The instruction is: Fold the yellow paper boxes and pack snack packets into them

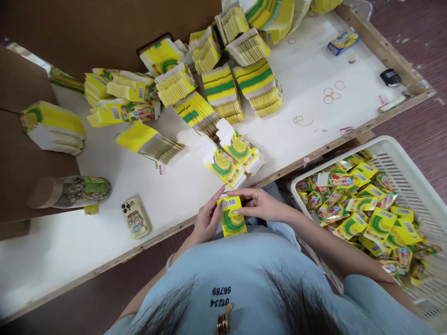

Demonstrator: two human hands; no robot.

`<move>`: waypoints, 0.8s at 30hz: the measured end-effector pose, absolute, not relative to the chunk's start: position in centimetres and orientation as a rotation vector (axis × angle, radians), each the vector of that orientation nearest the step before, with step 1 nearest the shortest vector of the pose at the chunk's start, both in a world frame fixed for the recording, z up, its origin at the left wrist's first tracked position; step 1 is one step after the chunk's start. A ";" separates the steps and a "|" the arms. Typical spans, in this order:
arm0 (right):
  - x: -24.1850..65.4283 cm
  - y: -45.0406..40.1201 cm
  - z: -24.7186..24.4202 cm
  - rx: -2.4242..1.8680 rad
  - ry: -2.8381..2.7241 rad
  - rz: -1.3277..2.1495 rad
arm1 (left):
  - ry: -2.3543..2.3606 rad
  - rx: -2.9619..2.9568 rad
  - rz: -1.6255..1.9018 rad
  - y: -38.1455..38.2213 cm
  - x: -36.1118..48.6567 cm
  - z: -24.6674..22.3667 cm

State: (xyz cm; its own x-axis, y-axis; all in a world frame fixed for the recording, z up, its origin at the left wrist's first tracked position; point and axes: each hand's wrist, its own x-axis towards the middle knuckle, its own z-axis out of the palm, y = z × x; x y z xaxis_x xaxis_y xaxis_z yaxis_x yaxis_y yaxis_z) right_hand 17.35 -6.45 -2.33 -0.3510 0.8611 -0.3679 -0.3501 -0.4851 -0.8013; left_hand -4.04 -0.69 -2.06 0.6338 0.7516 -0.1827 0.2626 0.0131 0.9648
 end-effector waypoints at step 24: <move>18.8 -7.8 -2.8 -1.260 -0.853 1.549 | 0.716 2.132 0.495 3.6 -3.3 -1.9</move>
